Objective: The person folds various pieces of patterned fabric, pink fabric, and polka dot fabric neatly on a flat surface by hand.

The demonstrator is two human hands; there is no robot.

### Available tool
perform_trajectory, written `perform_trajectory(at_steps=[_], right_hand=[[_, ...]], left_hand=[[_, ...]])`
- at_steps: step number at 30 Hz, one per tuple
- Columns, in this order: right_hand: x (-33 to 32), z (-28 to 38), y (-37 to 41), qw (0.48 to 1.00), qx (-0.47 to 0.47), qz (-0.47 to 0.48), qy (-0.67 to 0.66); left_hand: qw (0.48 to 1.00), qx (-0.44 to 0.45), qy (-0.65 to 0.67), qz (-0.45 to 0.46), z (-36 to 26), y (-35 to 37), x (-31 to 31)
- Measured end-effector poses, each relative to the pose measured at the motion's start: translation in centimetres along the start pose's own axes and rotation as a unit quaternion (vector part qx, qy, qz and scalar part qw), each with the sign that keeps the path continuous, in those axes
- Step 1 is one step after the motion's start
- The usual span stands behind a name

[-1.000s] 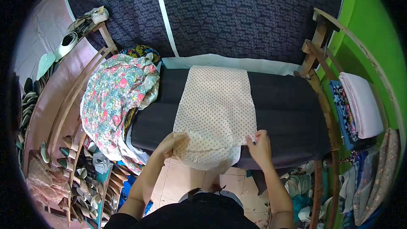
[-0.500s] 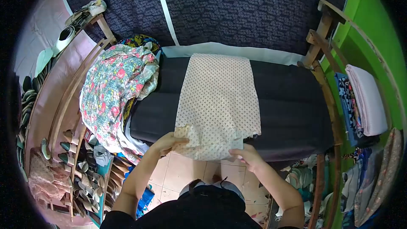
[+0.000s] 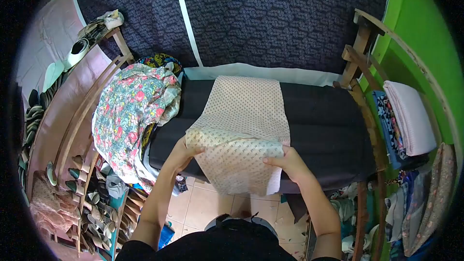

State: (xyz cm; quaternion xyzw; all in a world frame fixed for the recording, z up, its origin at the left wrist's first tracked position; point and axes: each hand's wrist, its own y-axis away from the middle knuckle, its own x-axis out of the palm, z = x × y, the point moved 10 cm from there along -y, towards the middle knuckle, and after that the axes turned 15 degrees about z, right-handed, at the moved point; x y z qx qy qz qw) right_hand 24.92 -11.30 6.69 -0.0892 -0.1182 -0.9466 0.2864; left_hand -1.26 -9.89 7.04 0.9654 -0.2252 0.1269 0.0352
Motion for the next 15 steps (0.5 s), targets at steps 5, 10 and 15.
perform_trajectory(at_steps=[5,10,15], right_hand=[[-0.7,1.8,1.7,0.817,0.099,-0.162,0.544],[1.4,0.9,2.3,0.734,0.023,-0.173,0.656],[5.7,-1.6,-1.3,0.756,-0.038,0.019,0.653]], left_hand=[[0.978,0.026,-0.169,-0.117,0.4,2.3,0.1],[0.918,0.053,-0.373,-0.123,0.4,4.2,1.5],[0.880,0.078,-0.455,-0.108,0.0,3.9,2.2]])
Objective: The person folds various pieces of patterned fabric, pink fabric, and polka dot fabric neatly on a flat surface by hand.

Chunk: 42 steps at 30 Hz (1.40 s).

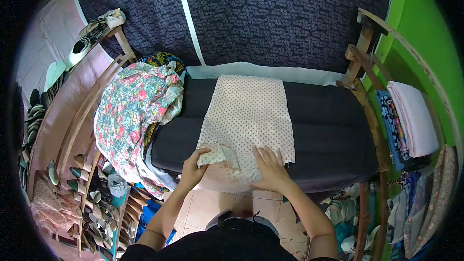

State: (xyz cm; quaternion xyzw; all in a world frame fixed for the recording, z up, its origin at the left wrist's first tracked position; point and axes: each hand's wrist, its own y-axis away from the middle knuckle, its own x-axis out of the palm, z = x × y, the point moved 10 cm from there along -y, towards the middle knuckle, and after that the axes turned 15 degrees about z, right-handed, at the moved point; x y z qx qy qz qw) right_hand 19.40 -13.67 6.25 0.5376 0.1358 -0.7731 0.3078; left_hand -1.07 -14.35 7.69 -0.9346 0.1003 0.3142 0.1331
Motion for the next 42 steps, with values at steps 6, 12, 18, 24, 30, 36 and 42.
perform_trajectory(at_steps=[6,12,18,24,30,36,42], right_hand=[[0.5,-1.2,-2.8,0.999,-0.013,-0.030,-0.007],[-8.0,-1.7,-2.0,0.977,-0.013,-0.208,-0.038],[-12.0,-2.9,-5.8,0.990,0.090,-0.104,0.027],[-14.5,-3.9,-9.2,0.993,0.017,-0.062,0.101],[-23.4,-8.5,-12.1,0.940,0.119,-0.307,0.084],[-26.6,-6.4,-10.4,0.882,0.141,-0.427,0.141],[-22.3,-2.6,-5.7,0.902,-0.097,-0.399,0.131]], left_hand=[[0.997,0.042,-0.007,-0.070,-2.4,-0.8,-2.3],[0.989,0.062,-0.115,-0.074,-4.2,-4.0,-4.8],[0.935,0.062,-0.310,-0.161,-7.7,-8.0,-8.6],[0.882,0.166,-0.376,-0.233,-9.1,-13.0,-10.3],[0.863,0.175,-0.383,-0.278,-10.4,-20.9,-12.2],[0.851,0.199,-0.345,-0.343,-12.0,-22.5,-13.3],[0.839,0.285,-0.365,-0.286,-12.1,-15.1,-11.1]])
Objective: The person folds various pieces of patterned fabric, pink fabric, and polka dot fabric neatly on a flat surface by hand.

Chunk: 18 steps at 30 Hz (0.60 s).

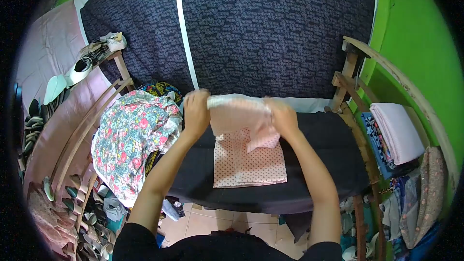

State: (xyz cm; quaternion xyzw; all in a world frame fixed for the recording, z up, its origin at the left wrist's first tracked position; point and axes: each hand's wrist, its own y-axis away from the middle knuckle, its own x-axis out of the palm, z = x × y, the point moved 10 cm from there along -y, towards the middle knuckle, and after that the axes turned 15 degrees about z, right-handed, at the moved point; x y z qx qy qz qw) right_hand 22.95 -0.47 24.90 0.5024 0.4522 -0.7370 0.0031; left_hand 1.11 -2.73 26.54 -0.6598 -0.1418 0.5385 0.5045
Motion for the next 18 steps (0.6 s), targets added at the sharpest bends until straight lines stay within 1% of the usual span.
perform_trajectory(at_steps=[1,2,3,4,5,6,7,8,10,13,16,17,18], right_hand=[[0.5,1.0,2.2,0.999,-0.014,0.037,-0.028],[1.6,2.1,4.5,0.994,-0.017,0.102,-0.031],[2.4,3.4,7.1,0.986,-0.001,0.159,-0.046],[3.5,4.9,10.0,0.979,-0.052,0.186,-0.067],[5.2,5.1,13.1,0.969,-0.011,0.238,-0.069],[6.2,6.3,15.2,0.955,0.008,0.295,-0.036],[7.1,7.3,17.4,0.960,-0.045,0.269,-0.064],[8.2,8.0,19.4,0.956,-0.054,0.282,-0.051],[9.0,9.1,21.6,0.953,-0.060,0.295,-0.041],[9.0,8.9,22.5,0.950,-0.034,0.299,-0.085],[8.0,8.9,21.9,0.939,-0.052,0.318,-0.115],[8.1,8.1,21.9,0.941,-0.040,0.309,-0.135],[7.4,7.5,21.1,0.954,-0.017,0.269,-0.133]], left_hand=[[0.998,0.006,-0.006,0.060,-0.8,2.7,0.1],[0.996,0.053,0.019,0.066,-2.8,5.2,-1.3],[0.991,0.083,-0.009,0.110,-4.4,8.3,-1.4],[0.981,0.117,0.011,0.157,-5.8,11.7,-1.5],[0.970,0.125,0.025,0.207,-6.6,14.8,-1.0],[0.957,0.130,0.039,0.257,-7.4,17.5,-0.3],[0.949,0.132,0.041,0.284,-8.1,19.6,0.2],[0.940,0.131,0.043,0.311,-8.7,21.6,0.8],[0.922,0.120,0.037,0.366,-9.0,23.8,1.9],[0.894,0.091,0.029,0.439,-9.2,25.2,3.1],[0.908,0.041,0.089,0.407,-9.8,23.0,1.2],[0.902,0.038,0.100,0.418,-10.0,23.2,1.7],[0.910,0.038,0.113,0.398,-10.5,22.6,1.6]])
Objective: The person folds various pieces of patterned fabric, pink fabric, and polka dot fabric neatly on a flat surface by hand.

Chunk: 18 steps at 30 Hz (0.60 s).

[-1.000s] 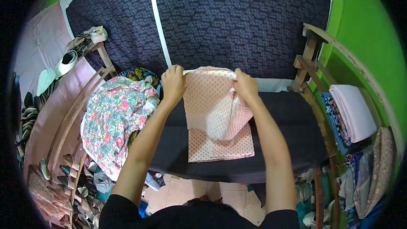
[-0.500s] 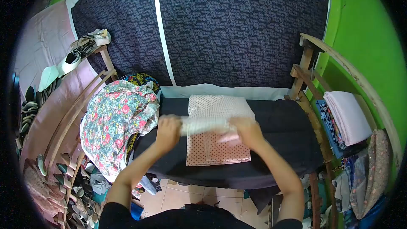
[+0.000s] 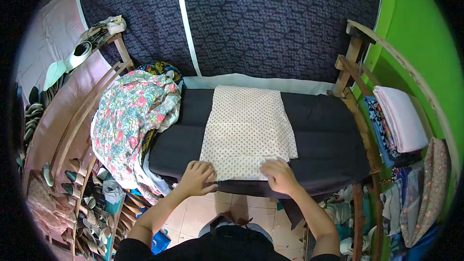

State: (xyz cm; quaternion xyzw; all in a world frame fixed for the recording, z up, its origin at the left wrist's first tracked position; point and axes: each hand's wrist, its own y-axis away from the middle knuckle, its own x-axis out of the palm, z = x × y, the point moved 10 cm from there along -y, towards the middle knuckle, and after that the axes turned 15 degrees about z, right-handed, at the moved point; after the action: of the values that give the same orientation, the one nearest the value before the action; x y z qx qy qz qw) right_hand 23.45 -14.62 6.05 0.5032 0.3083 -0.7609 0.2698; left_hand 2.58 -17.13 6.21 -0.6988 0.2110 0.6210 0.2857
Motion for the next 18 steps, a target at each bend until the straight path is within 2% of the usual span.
perform_trajectory(at_steps=[2,3,6,7,10,14,15,18], right_hand=[[-1.7,-0.3,-0.4,0.996,0.038,-0.084,-0.005],[-0.9,-1.3,-0.5,0.992,0.066,-0.095,-0.048],[-0.1,-0.9,-2.9,0.985,0.139,-0.065,0.080],[0.3,-1.9,-4.1,0.982,0.164,-0.042,0.083],[-0.6,-5.3,-7.9,0.966,0.230,-0.101,0.067],[2.6,-8.5,-11.3,0.966,0.248,-0.021,0.069],[4.1,-10.1,-11.1,0.962,0.268,0.020,0.057],[4.0,-15.8,-7.9,0.927,0.372,0.030,0.048]], left_hand=[[0.999,0.013,0.025,-0.040,-1.4,-1.3,-0.9],[0.999,0.015,0.037,-0.033,-1.9,-2.2,-0.7],[0.997,0.019,0.064,-0.025,-2.6,-5.4,0.2],[0.996,0.010,0.079,-0.028,-2.4,-6.5,0.1],[0.995,-0.010,0.087,-0.050,0.4,-10.9,1.0],[0.992,-0.085,0.088,0.006,5.1,-14.4,5.0],[0.990,-0.101,0.082,0.061,5.7,-14.4,6.4],[0.982,-0.182,0.033,0.042,10.1,-12.7,8.2]])
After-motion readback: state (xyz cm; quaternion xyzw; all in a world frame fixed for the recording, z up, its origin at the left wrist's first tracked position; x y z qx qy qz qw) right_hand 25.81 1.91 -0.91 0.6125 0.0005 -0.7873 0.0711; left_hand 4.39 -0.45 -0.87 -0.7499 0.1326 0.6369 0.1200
